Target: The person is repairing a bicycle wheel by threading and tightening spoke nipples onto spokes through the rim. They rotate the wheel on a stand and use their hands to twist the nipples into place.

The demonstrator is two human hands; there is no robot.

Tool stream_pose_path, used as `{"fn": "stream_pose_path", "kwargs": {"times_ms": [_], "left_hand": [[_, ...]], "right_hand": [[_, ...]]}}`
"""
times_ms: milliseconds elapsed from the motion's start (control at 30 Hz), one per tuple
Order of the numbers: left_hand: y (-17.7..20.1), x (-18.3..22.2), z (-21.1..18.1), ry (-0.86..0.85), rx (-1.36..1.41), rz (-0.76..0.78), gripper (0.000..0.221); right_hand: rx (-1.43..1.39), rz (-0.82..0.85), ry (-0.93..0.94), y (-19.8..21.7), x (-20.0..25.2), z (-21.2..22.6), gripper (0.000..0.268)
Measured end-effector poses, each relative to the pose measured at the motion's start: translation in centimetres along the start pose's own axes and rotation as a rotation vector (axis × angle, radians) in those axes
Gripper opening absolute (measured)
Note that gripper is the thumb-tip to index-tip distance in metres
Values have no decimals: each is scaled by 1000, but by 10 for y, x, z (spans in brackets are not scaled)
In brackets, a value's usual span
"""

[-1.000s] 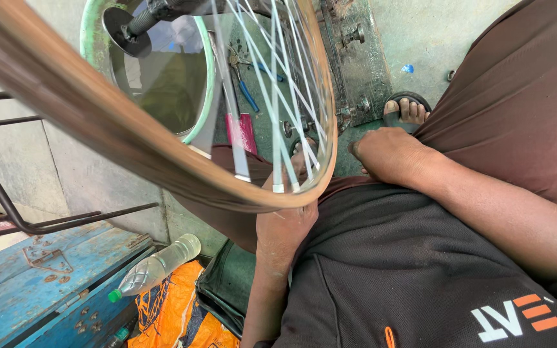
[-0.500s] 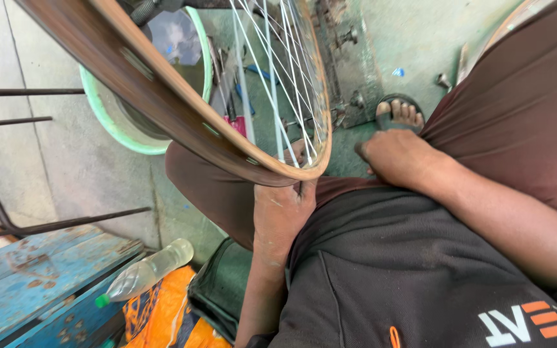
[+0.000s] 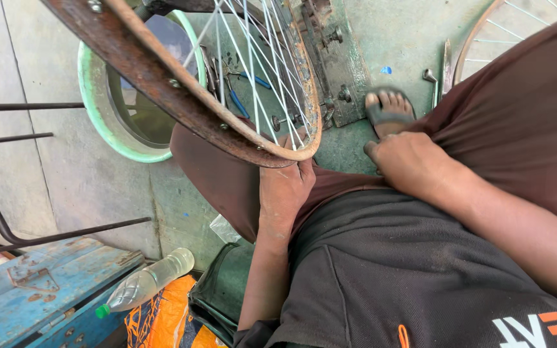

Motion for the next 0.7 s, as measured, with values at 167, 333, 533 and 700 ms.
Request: {"fn": "stream_pose_path", "kwargs": {"times_ms": [167,333,533,700], "left_hand": [[-5,-1,2,-19,-5,37,24],[-3,1,9,6,-3,56,29],[-17,-2,31,8,12,87,33],[-32,-2,52,140,180,113,36]], "right_hand": [[51,-112,19,25,16,32,21],[-75,-126,64,35,2,26,21],[-243,-60,102,22,-38,7,25],[-329,-99,131,14,-67,-10,21]]}}
Point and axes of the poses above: each hand's wrist, its own x-axis away from the middle knuckle, its own y-axis out of the back of the hand, z = x × y, the point moved 9 cm from there along -x, towards the middle knuckle, and after that the axes turned 11 degrees about y, right-handed, at the moved point
